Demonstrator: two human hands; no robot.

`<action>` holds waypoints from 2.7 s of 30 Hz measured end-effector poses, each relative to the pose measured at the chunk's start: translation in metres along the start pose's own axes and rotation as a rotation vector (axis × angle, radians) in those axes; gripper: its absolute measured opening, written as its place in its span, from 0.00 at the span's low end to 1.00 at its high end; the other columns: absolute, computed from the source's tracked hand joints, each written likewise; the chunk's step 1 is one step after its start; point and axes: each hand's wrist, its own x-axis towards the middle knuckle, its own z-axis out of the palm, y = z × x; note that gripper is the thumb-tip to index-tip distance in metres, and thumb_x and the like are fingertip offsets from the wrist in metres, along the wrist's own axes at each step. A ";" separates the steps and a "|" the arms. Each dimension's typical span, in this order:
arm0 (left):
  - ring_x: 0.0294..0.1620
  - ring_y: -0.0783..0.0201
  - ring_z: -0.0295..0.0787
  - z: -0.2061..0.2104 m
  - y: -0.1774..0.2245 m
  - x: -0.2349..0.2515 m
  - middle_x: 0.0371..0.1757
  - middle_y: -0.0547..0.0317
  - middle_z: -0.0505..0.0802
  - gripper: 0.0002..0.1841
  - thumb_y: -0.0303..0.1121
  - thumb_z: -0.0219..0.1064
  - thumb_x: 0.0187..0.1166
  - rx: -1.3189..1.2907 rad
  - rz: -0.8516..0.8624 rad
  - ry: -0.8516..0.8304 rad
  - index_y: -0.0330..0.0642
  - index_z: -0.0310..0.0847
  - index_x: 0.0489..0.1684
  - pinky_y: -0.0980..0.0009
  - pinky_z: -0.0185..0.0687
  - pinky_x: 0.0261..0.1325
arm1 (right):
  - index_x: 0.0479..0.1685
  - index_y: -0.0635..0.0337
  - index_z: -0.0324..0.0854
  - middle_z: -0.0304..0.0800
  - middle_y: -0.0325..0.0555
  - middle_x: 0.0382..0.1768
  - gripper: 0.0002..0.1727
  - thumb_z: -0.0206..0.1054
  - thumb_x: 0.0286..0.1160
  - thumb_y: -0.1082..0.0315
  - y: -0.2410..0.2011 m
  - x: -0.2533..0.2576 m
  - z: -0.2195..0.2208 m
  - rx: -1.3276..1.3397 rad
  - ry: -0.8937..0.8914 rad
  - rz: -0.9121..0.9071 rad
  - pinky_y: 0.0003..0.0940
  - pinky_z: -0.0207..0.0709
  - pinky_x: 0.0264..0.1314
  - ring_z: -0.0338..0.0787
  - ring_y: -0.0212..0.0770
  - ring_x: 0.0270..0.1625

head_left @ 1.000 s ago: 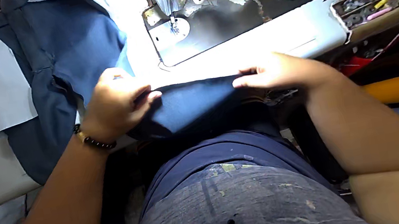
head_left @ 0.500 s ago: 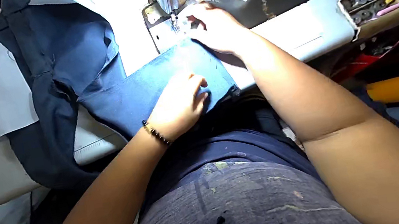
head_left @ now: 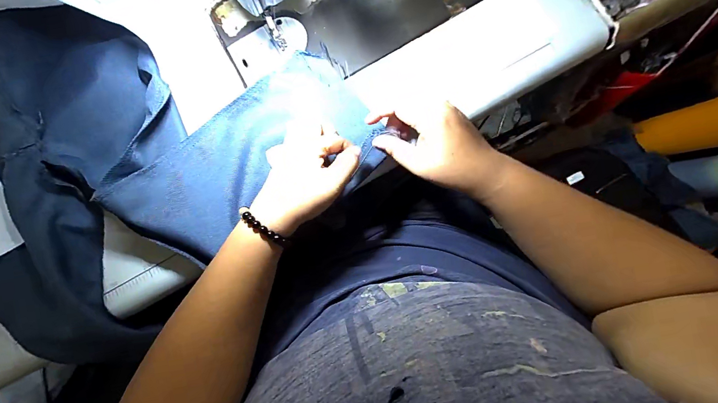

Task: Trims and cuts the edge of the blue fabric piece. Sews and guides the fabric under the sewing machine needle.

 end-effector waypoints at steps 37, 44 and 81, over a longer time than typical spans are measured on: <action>0.86 0.47 0.70 0.026 -0.009 -0.012 0.82 0.60 0.82 0.19 0.41 0.55 0.85 0.331 0.186 0.111 0.66 0.90 0.66 0.30 0.54 0.77 | 0.71 0.79 0.73 0.76 0.83 0.70 0.36 0.74 0.73 0.56 0.179 0.067 -0.237 -0.671 0.088 1.173 0.81 0.65 0.72 0.75 0.80 0.75; 0.88 0.50 0.68 0.025 -0.005 -0.014 0.83 0.62 0.81 0.20 0.39 0.52 0.87 0.334 0.169 0.087 0.66 0.86 0.70 0.27 0.52 0.78 | 0.83 0.65 0.64 0.75 0.85 0.69 0.37 0.67 0.72 0.62 0.134 -0.014 -0.245 -0.622 0.190 0.970 0.90 0.61 0.64 0.74 0.87 0.72; 0.88 0.49 0.67 0.031 -0.005 -0.002 0.83 0.56 0.81 0.20 0.38 0.53 0.89 0.341 0.222 0.121 0.64 0.87 0.70 0.37 0.55 0.79 | 0.49 0.52 0.80 0.78 0.35 0.23 0.14 0.66 0.84 0.51 -0.019 -0.058 -0.053 0.122 -0.419 0.629 0.25 0.72 0.23 0.76 0.27 0.20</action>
